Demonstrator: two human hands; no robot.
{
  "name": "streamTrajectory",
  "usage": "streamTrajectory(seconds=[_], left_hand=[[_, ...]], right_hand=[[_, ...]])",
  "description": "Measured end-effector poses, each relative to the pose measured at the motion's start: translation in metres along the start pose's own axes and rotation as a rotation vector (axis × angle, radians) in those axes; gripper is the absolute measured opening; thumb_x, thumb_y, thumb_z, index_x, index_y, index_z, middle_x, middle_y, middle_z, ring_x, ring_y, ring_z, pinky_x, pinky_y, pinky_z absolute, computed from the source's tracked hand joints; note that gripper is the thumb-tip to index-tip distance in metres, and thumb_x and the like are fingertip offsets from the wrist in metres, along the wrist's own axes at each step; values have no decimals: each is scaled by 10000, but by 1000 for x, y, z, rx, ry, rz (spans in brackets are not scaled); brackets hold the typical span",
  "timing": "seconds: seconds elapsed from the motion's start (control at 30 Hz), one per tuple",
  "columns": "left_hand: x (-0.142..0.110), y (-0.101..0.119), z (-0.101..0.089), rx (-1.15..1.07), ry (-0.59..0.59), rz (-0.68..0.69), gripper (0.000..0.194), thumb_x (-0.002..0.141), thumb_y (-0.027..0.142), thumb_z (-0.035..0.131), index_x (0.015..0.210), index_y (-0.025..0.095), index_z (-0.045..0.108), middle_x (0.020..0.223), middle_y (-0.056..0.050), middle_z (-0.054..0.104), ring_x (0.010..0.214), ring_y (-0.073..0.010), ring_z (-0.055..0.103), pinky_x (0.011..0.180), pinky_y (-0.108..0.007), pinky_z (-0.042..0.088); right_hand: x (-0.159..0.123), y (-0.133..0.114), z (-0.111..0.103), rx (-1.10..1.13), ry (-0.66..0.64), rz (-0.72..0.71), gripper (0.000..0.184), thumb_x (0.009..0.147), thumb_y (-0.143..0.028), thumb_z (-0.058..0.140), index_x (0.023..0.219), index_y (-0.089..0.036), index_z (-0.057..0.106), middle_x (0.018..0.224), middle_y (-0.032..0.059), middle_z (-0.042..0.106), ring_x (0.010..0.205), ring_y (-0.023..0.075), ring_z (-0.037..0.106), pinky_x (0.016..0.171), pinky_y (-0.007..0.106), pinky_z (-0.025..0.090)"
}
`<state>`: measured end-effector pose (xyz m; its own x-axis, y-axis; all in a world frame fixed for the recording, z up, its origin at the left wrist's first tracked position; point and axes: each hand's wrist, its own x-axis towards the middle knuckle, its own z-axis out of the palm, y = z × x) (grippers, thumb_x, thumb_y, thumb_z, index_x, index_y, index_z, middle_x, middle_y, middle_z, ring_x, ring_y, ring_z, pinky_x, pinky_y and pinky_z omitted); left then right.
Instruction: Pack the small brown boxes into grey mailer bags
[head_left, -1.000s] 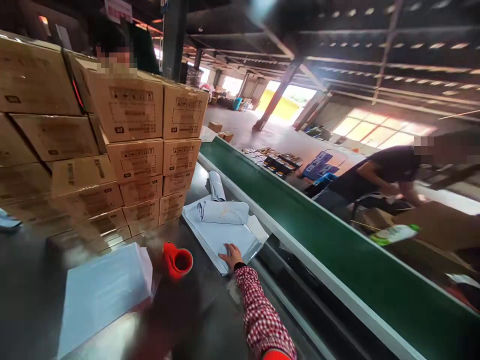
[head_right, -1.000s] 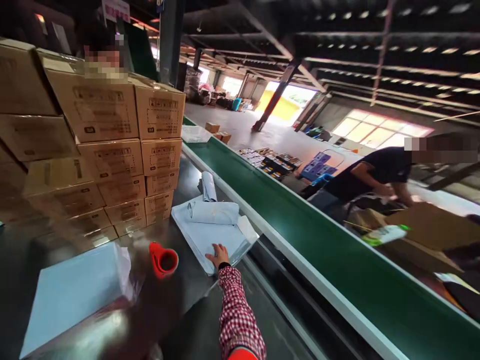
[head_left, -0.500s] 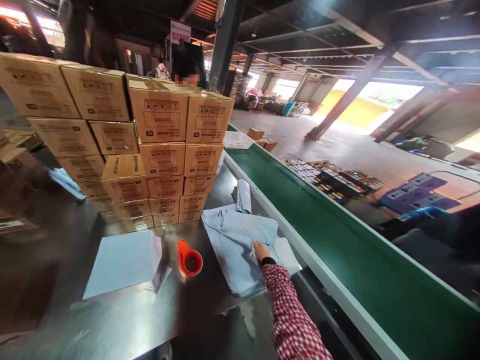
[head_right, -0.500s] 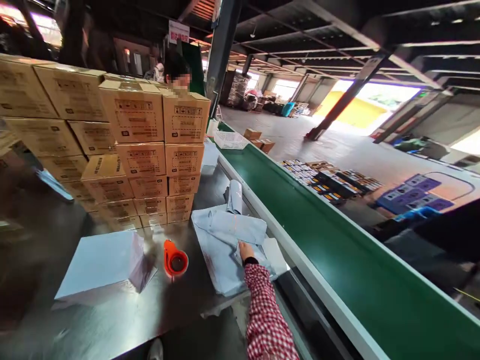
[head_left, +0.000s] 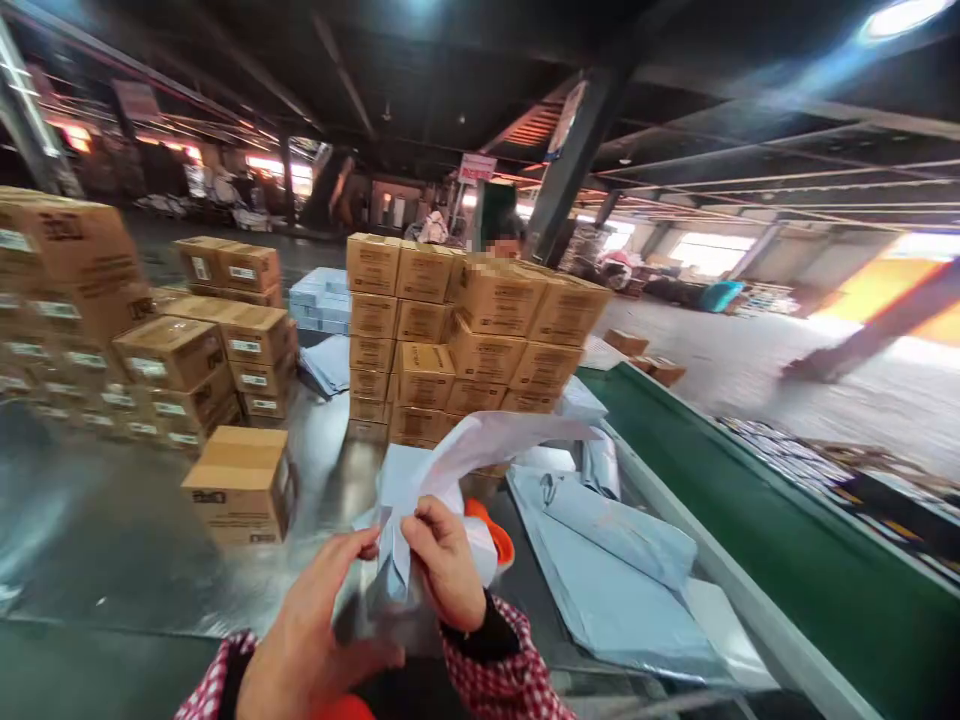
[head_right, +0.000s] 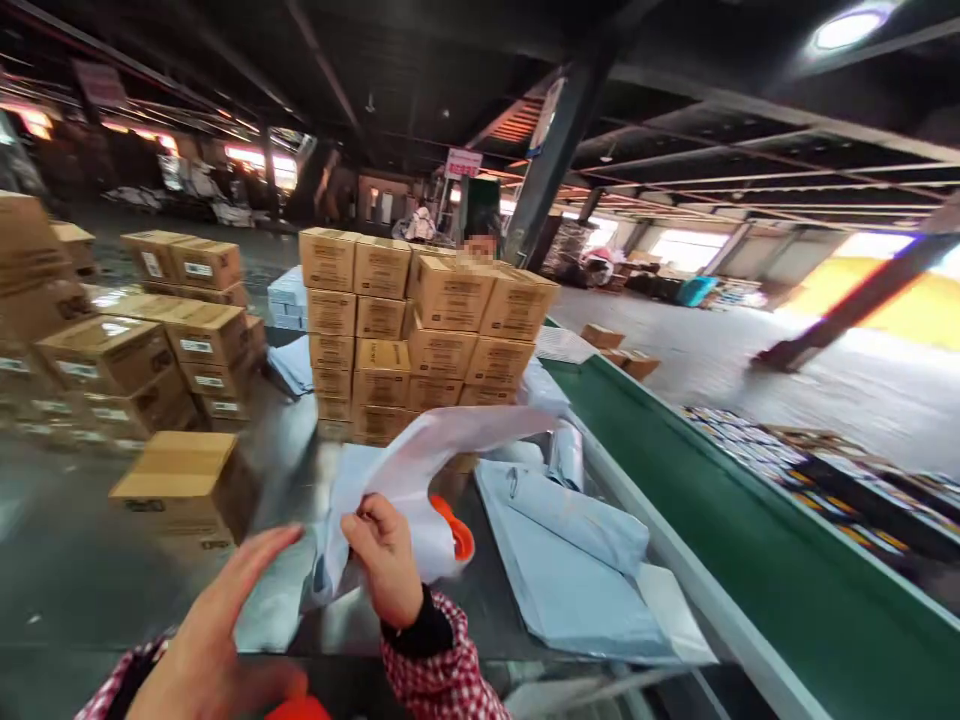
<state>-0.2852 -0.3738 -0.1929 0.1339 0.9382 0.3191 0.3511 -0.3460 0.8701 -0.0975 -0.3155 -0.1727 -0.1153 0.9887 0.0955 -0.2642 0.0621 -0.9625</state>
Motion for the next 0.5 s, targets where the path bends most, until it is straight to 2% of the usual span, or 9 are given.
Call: streamTrajectory(seconds=[0.07, 0.13, 0.23, 0.3, 0.37, 0.4, 0.43, 0.47, 0.5], left_hand=[[-7, 5, -30, 46, 36, -33, 519, 766, 341, 755, 1264, 248, 642, 1055, -54, 737, 976, -229, 689, 910, -324, 554], [-20, 1, -67, 49, 31, -101, 189, 881, 311, 600, 987, 215, 724, 820, -24, 696, 787, -183, 649, 777, -277, 523], [-51, -21, -126, 70, 41, -195, 401, 928, 442, 505, 627, 192, 588, 684, -8, 573, 681, -166, 545, 649, -267, 428], [-75, -44, -158, 111, 59, -297, 479, 916, 518, 468, 558, 200, 465, 611, 9, 467, 605, -161, 476, 581, -280, 378], [-97, -69, -179, 216, 126, -360, 419, 880, 503, 496, 589, 203, 486, 658, -12, 501, 646, -190, 519, 627, -316, 431], [-107, -82, -184, 271, 173, -364, 321, 855, 452, 530, 684, 184, 573, 769, -53, 582, 751, -227, 584, 715, -356, 483], [-114, -93, -185, 314, 218, -352, 253, 829, 388, 561, 867, 152, 646, 953, -110, 642, 914, -271, 622, 839, -405, 507], [-120, -103, -184, 336, 248, -328, 354, 809, 321, 574, 1097, 123, 636, 1160, -160, 632, 1089, -301, 607, 962, -444, 491], [-123, -111, -182, 337, 249, -295, 502, 804, 261, 566, 1283, 111, 552, 1312, -187, 580, 1220, -304, 562, 1051, -460, 456]], right_hand=[[2, 11, 54, -62, -91, 33, 488, 722, -630, 760, 732, -193, 542, 570, -59, 522, 474, 64, 435, 458, 195, 360], [4, 25, 96, -160, -152, 70, 518, 745, -686, 696, 732, -207, 498, 476, -82, 469, 395, 70, 395, 402, 201, 307], [5, 52, 147, -294, -209, 79, 534, 789, -740, 574, 712, -227, 449, 408, -95, 406, 361, 86, 358, 393, 217, 274], [3, 71, 177, -393, -209, 26, 521, 818, -719, 518, 663, -235, 403, 461, -87, 374, 414, 92, 352, 427, 233, 284], [-2, 88, 203, -524, -215, -58, 487, 857, -645, 475, 616, -238, 357, 532, -66, 349, 496, 110, 360, 487, 256, 291], [-4, 97, 214, -604, -236, -91, 456, 875, -584, 462, 604, -235, 349, 556, -54, 353, 533, 121, 366, 521, 270, 288], [-6, 104, 224, -688, -268, -109, 418, 888, -514, 454, 598, -230, 353, 570, -44, 367, 561, 131, 372, 550, 283, 278], [-8, 110, 233, -775, -307, -113, 378, 896, -444, 453, 600, -224, 366, 578, -36, 385, 579, 136, 378, 575, 292, 267], [-8, 116, 241, -861, -346, -99, 347, 899, -383, 457, 604, -219, 378, 579, -33, 397, 590, 138, 381, 592, 298, 255]])
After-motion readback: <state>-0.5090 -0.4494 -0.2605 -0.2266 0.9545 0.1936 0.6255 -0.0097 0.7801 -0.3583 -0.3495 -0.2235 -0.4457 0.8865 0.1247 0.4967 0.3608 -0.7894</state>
